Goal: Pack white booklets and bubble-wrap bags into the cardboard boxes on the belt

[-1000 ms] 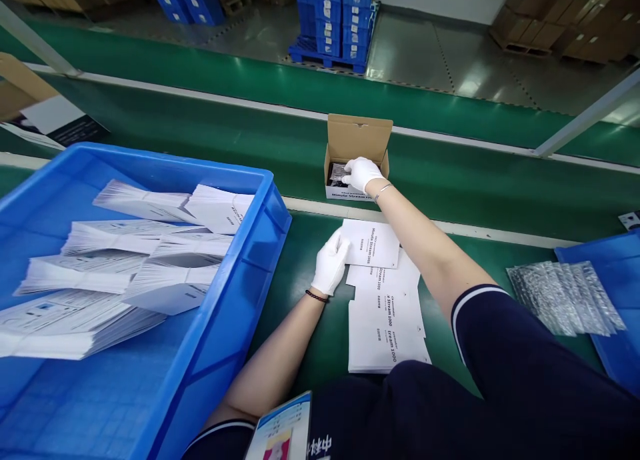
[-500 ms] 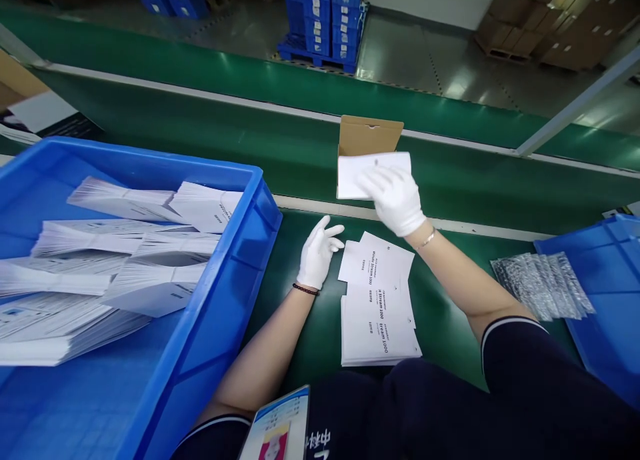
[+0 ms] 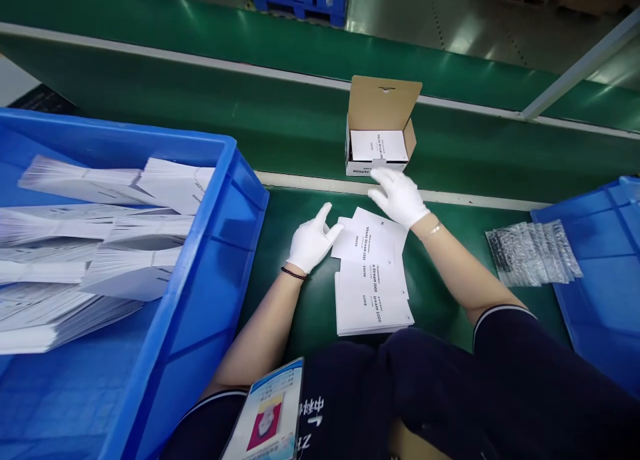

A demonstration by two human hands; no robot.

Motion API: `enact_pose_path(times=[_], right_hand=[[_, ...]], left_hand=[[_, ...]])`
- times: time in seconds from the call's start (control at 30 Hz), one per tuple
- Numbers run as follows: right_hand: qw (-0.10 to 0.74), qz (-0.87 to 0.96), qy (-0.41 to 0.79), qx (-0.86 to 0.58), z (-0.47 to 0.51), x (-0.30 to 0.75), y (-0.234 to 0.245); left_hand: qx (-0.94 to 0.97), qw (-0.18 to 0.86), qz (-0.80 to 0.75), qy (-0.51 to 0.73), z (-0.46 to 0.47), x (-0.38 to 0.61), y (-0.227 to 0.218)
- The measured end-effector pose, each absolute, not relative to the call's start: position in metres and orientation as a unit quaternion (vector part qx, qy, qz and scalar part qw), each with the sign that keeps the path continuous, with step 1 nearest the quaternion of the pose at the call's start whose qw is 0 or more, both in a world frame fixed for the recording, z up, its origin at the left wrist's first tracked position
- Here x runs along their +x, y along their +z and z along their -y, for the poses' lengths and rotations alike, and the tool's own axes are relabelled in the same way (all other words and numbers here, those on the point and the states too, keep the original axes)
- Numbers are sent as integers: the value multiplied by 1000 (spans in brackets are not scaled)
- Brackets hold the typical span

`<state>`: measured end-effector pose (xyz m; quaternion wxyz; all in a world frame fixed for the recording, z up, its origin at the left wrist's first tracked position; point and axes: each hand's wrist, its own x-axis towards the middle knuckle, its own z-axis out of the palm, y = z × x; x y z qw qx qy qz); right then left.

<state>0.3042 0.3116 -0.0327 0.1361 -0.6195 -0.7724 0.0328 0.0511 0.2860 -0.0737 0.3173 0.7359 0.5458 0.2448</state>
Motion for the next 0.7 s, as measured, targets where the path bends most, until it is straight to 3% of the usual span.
enact_pose_path(times=[0.13, 0.23, 0.33, 0.53, 0.7], right_hand=[[105, 742, 101, -654, -246, 301, -59], [113, 754, 79, -642, -226, 298, -82], [105, 763, 79, -633, -223, 297, -87], [22, 833, 100, -544, -211, 296, -55], [-24, 848, 106, -518, -207, 289, -43]], left_hand=[[745, 418, -472, 218, -285, 53, -78], [689, 546, -394, 269, -281, 57, -83], [616, 606, -374, 337, -279, 59, -83], [578, 545, -424, 435, -284, 53, -83], [681, 465, -454, 339, -283, 55, -86]])
